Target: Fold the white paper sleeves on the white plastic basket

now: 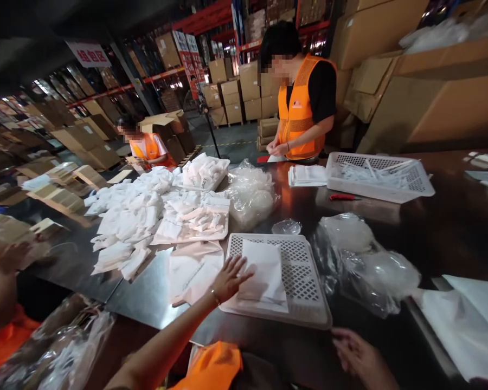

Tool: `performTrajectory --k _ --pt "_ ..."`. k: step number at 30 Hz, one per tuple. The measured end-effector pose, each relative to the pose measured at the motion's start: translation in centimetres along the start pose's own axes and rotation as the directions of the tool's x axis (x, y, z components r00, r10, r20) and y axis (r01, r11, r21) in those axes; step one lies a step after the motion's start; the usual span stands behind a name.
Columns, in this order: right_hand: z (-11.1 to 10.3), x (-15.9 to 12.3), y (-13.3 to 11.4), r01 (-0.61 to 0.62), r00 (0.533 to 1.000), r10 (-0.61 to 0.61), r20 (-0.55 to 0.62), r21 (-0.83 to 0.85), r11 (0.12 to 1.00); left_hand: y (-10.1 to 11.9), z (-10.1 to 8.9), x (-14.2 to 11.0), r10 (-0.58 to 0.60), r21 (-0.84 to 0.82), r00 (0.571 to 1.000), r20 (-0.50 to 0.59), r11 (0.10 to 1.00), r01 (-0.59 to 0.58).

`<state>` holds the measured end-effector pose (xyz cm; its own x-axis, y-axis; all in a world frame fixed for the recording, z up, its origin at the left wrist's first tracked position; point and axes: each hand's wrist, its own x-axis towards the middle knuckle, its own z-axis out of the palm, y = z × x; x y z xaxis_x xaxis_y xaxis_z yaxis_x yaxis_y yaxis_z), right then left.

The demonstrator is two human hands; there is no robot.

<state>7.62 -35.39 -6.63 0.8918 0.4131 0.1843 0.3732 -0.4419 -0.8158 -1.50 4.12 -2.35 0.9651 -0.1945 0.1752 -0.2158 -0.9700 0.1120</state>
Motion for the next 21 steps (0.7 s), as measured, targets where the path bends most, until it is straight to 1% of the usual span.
performTrajectory --k 1,2,3,4,5,6,7,8,9,10,11,12,13,14,15,16,17,18,19,21 --pt "0.8 1.4 -0.1 0.112 0.994 -0.11 0.02 -0.078 0.991 -0.3 0.0 1.2 0.128 0.051 0.991 0.045 0.99 -0.13" --pt "1.8 3.1 -0.4 0.267 0.963 -0.258 0.075 -0.171 0.948 -0.4 0.1 2.3 0.218 0.065 0.973 0.075 0.973 -0.223" --pt "3.0 4.8 -0.8 0.447 0.894 -0.419 0.16 -0.253 0.858 -0.4 0.2 3.3 0.272 0.058 0.958 0.086 0.959 -0.277" --pt "4.2 6.4 -1.2 0.61 0.792 -0.554 0.256 -0.305 0.732 -0.4 0.2 4.0 0.3 0.038 0.95 0.083 0.952 -0.303" --pt "5.5 7.8 -1.5 0.729 0.685 -0.645 0.338 -0.315 0.608 -0.4 0.3 4.5 0.312 0.009 0.947 0.073 0.95 -0.313" --pt "6.6 9.0 -1.8 0.803 0.596 -0.7 0.393 -0.304 0.512 -0.4 0.2 4.7 0.316 -0.026 0.947 0.065 0.949 -0.315" --pt "7.6 9.8 -2.1 0.84 0.542 -0.731 0.415 -0.29 0.459 -0.4 0.0 4.8 0.317 -0.07 0.946 0.062 0.947 -0.312" --pt "8.2 10.5 -2.4 0.851 0.525 -0.746 0.41 -0.272 0.45 -0.5 -0.3 4.8 0.315 -0.123 0.947 0.065 0.944 -0.305" --pt "8.5 11.0 -2.7 0.849 0.528 -0.751 0.397 -0.236 0.472 -0.6 -0.7 4.7 0.306 -0.184 0.949 0.077 0.94 -0.288" --pt "8.5 11.4 -3.1 0.839 0.54 -0.751 0.379 -0.177 0.514 -0.7 -1.3 4.6 0.292 -0.249 0.951 0.098 0.933 -0.26" --pt "8.2 11.9 -3.7 0.807 0.576 -0.737 0.354 -0.101 0.582 -0.8 -1.9 4.6 0.266 -0.318 0.956 0.126 0.924 -0.215" --pt "7.7 12.6 -4.5 0.732 0.648 -0.69 0.324 -0.016 0.681 -0.9 -2.7 4.6 0.217 -0.386 0.965 0.147 0.911 -0.146" --pt "7.0 13.3 -5.5 0.621 0.731 -0.61 0.307 0.072 0.78 -1.0 -3.4 4.8 0.15 -0.446 0.975 0.161 0.893 -0.064" --pt "6.3 14.2 -6.7 0.492 0.805 -0.511 0.302 0.143 0.859 -1.0 -4.1 5.1 0.081 -0.492 0.983 0.167 0.871 0.012" --pt "5.7 15.3 -7.9 0.358 0.864 -0.401 0.303 0.189 0.914 -1.1 -4.7 5.5 0.004 -0.532 0.987 0.163 0.842 0.085" --pt "5.3 16.4 -9.1 0.25 0.901 -0.307 0.306 0.212 0.945 -1.2 -5.2 6.0 -0.07 -0.567 0.986 0.154 0.811 0.147" --pt "5.0 17.5 -10.2 0.181 0.918 -0.246 0.31 0.225 0.957 -1.2 -5.6 6.6 -0.132 -0.596 0.981 0.144 0.779 0.193" --pt "4.9 18.5 -11.0 0.148 0.924 -0.218 0.313 0.232 0.961 -1.2 -5.9 7.2 -0.177 -0.62 0.975 0.136 0.752 0.223" --pt "4.9 19.5 -11.6 0.129 0.928 -0.201 0.313 0.236 0.963 -1.3 -6.1 7.8 -0.21 -0.639 0.969 0.133 0.729 0.246" --pt "5.0 21.0 -12.1 0.097 0.934 -0.172 0.312 0.24 0.966 -1.4 -6.3 8.8 -0.263 -0.667 0.956 0.129 0.691 0.28"
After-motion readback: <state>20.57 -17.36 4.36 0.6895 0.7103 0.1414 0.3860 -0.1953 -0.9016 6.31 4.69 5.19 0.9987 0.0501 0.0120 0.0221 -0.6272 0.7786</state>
